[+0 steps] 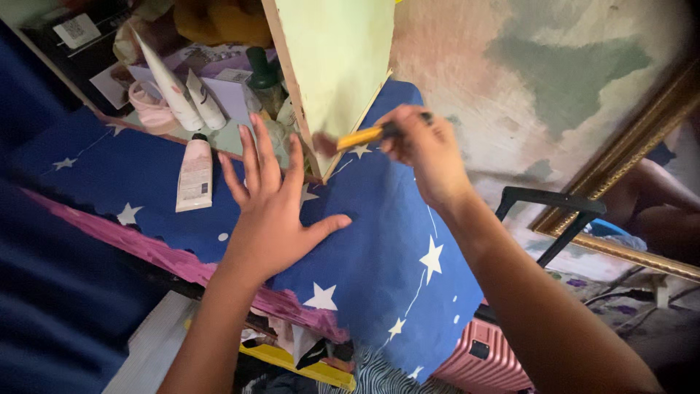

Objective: The person uses a brush to dust the top surface of a pink dresser covered with a blue star-patterned cloth. They move items like a teddy bear and lotion tubes aside to reach different areas, then brush the surface and edges.

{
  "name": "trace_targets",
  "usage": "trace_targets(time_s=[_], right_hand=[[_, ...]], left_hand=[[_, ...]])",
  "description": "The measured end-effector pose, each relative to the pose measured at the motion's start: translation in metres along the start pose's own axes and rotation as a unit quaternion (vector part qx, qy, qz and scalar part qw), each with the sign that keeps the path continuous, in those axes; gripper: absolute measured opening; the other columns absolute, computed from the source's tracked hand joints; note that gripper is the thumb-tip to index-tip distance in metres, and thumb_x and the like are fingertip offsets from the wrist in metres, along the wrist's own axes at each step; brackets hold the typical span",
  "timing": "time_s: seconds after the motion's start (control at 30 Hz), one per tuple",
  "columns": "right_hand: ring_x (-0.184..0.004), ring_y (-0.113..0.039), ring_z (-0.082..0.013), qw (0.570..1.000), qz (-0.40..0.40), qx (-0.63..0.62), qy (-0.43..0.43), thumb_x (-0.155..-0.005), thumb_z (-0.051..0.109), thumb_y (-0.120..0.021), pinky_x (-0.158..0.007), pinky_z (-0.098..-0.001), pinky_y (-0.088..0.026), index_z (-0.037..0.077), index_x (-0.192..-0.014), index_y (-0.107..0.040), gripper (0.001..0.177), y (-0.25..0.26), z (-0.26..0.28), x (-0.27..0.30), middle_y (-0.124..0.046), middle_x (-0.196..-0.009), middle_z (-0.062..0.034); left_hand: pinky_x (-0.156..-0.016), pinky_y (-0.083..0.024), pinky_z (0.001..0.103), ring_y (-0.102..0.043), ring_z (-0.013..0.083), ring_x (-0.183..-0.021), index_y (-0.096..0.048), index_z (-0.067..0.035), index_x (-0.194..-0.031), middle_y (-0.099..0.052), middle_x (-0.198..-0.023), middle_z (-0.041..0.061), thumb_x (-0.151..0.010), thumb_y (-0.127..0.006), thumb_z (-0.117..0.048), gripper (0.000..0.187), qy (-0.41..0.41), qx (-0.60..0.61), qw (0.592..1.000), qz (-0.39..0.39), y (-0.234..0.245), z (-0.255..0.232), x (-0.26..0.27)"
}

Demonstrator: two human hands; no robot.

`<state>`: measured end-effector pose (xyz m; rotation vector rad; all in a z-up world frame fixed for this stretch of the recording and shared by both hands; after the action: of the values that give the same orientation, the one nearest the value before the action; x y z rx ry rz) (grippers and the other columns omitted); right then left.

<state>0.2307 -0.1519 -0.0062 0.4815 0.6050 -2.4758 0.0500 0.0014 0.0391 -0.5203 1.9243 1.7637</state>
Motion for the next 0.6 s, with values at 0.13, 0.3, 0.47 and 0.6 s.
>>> trace_targets(time_s=[0.13,0.3,0.47,0.6], right_hand=[[-0.074,-0.066,-0.0091,0.959,0.092,0.267,0.018,-0.1,0.027,-0.066,-0.067,-0.0267,-0.053,0.001,-0.102,-0.074,0.027,-0.016,0.005,0.003,-0.072,-0.086,-0.0026],[-0.071,-0.056,-0.0113,0.886,-0.169,0.431,0.029,-0.101,0.032,-0.072,-0.065,-0.0309,-0.047,0.002,-0.102,-0.076,0.031,0.022,0.039,-0.008,-0.067,-0.079,-0.0067],[-0.075,-0.055,-0.0068,0.986,0.016,0.169,0.001,-0.097,0.027,-0.074,-0.066,-0.0244,-0.046,0.005,-0.106,-0.075,0.024,-0.012,0.018,-0.001,-0.066,-0.087,0.0016],[-0.077,-0.06,-0.0046,0.968,0.071,0.239,0.02,-0.1,0.027,-0.069,-0.069,-0.0215,-0.051,0.007,-0.106,-0.071,0.021,-0.019,0.02,0.003,-0.067,-0.088,0.0038]], left_hand=[[-0.113,0.012,0.073,0.012,0.0515,-0.153,-0.012,0.007,-0.159,0.01,-0.162,0.038,-0.064,-0.076,-0.081,0.144,0.008,0.013,1.0,0.004,0.001,-0.002,0.0],[-0.113,0.013,0.073,0.014,0.0508,-0.151,-0.009,0.007,-0.158,0.011,-0.161,0.038,-0.055,-0.079,-0.082,0.153,0.015,0.032,0.999,0.007,0.005,-0.001,0.0],[-0.113,0.006,0.073,0.003,0.0532,-0.151,-0.023,-0.005,-0.16,0.0,-0.162,0.036,-0.06,-0.082,-0.076,0.136,-0.013,0.054,0.997,-0.062,0.022,-0.009,0.002],[-0.116,-0.026,0.059,-0.045,0.0334,-0.144,-0.067,-0.024,-0.14,-0.051,-0.151,0.01,-0.087,-0.079,-0.049,0.06,-0.043,0.051,0.994,-0.089,0.039,-0.02,0.015]])
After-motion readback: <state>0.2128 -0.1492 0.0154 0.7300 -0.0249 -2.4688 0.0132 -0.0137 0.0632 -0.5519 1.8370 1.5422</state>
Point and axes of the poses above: each hand's wrist, its own x-axis away from the middle knuckle, its own y-axis out of the back of the hand, z = x × y, the point moved 8 cm from there along -x, towards the middle knuckle
